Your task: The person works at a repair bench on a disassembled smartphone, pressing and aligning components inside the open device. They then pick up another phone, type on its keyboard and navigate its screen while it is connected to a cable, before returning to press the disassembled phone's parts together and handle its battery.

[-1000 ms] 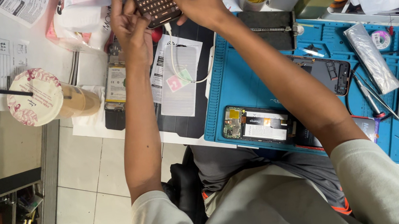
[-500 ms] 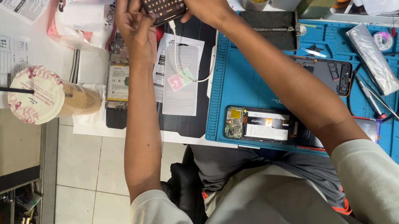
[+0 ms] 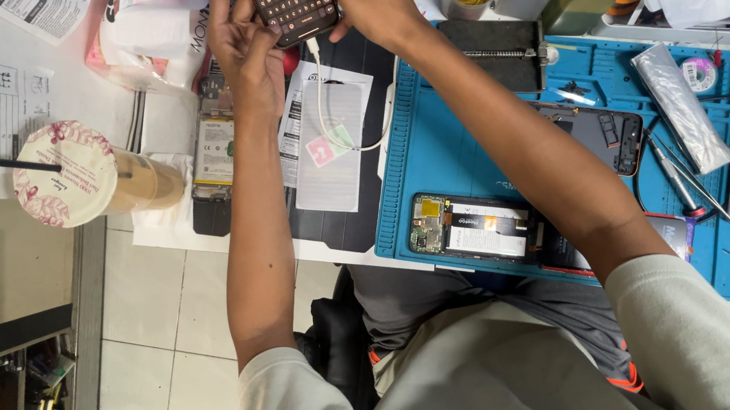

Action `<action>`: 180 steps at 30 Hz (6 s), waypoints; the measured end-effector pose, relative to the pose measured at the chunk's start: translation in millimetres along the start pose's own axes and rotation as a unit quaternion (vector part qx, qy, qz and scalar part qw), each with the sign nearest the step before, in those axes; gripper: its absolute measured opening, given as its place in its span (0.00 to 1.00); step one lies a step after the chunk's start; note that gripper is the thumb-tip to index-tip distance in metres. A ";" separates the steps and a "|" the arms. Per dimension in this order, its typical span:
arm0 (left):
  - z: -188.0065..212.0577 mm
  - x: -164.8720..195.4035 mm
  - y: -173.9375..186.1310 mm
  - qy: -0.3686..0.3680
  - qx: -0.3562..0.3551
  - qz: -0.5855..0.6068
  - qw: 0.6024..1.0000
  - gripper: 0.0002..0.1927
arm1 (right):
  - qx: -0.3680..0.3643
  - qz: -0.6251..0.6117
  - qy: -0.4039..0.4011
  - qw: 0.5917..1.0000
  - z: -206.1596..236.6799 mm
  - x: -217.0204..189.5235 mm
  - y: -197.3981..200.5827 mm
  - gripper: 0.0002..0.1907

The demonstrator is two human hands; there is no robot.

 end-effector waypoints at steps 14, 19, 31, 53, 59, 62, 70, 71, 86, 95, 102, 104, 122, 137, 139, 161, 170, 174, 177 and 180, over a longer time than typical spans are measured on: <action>0.1 2.9 -1.2 -0.013 -0.007 -0.004 1.000 0.37 | -0.007 -0.010 0.027 1.000 -0.4 -5.0 -2.2 0.13; -0.3 3.1 -0.9 -0.013 -0.005 -0.003 1.000 0.37 | -0.007 -0.011 0.007 1.000 -0.7 -0.9 0.1 0.14; 1.0 4.1 1.5 -0.009 0.000 0.010 1.000 0.37 | -0.035 -0.018 0.002 0.999 -1.0 -1.0 -4.9 0.11; 3.9 5.8 3.1 -0.016 0.007 0.000 1.000 0.35 | -0.077 0.030 0.013 0.996 5.4 -1.7 -12.6 0.24; 4.2 10.3 1.6 -0.020 0.005 -0.005 1.000 0.33 | -0.132 0.072 0.052 0.987 10.3 -5.3 -18.6 0.39; 4.4 11.2 1.2 -0.023 0.006 -0.005 1.000 0.33 | -0.140 0.103 0.071 0.982 10.7 -6.9 -20.2 0.41; 4.5 7.6 1.5 -0.019 0.007 0.001 1.000 0.34 | -0.125 0.083 0.060 0.987 11.0 -8.0 -18.7 0.36; 4.7 6.8 2.0 -0.018 0.007 0.005 1.000 0.34 | -0.120 0.075 0.046 0.989 10.3 -6.3 -18.5 0.34; 4.0 0.8 -4.7 0.008 -0.013 -0.006 1.000 0.35 | 0.033 0.038 -0.038 0.998 1.7 -10.7 -0.3 0.19; 4.7 2.6 2.7 -0.012 0.006 0.026 1.000 0.37 | -0.133 0.024 0.032 0.990 7.0 -4.8 -19.8 0.32; 6.0 6.2 1.5 -0.009 0.006 0.031 0.999 0.37 | -0.154 0.025 0.046 0.987 8.9 -3.8 -24.8 0.40; 6.4 6.3 -0.1 -0.007 0.002 0.026 1.000 0.37 | -0.153 0.017 0.049 0.987 9.4 -5.5 -23.9 0.41; 4.0 3.0 2.1 -0.001 0.007 0.012 1.000 0.38 | -0.137 -0.035 0.000 0.990 5.6 2.8 -15.6 0.22; 2.8 1.9 2.8 -0.005 0.010 0.016 1.000 0.38 | -0.132 -0.015 0.003 0.991 6.7 3.8 -13.5 0.23; 2.6 1.8 3.3 -0.007 0.011 0.011 1.000 0.38 | -0.132 -0.002 0.011 0.991 8.7 1.7 -14.2 0.26; 3.3 2.0 4.5 -0.004 0.022 0.013 1.000 0.34 | -0.161 -0.001 0.029 0.987 13.9 -2.2 -16.7 0.37; 1.8 1.7 1.4 -0.013 0.005 0.000 1.000 0.36 | -0.134 0.012 0.029 0.991 11.0 0.1 -14.0 0.35; 1.8 2.2 0.1 -0.006 0.004 0.005 1.000 0.36 | -0.129 0.002 0.028 0.991 10.0 2.5 -13.0 0.32; 1.4 2.2 0.1 -0.004 0.005 0.016 1.000 0.37 | -0.119 -0.027 -0.004 0.993 7.5 8.3 -11.8 0.26; 1.4 2.6 1.0 -0.010 0.007 0.006 1.000 0.36 | -0.122 -0.031 0.008 0.992 7.9 4.9 -11.4 0.26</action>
Point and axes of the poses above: each hand's wrist, its own z-axis away from the middle knuckle, its own y-axis out of the back of the hand, x = y × z, the point moved 9 cm from there along -z, towards the middle knuckle, and after that the axes turned 4 degrees about -x, right-handed, at the moved point
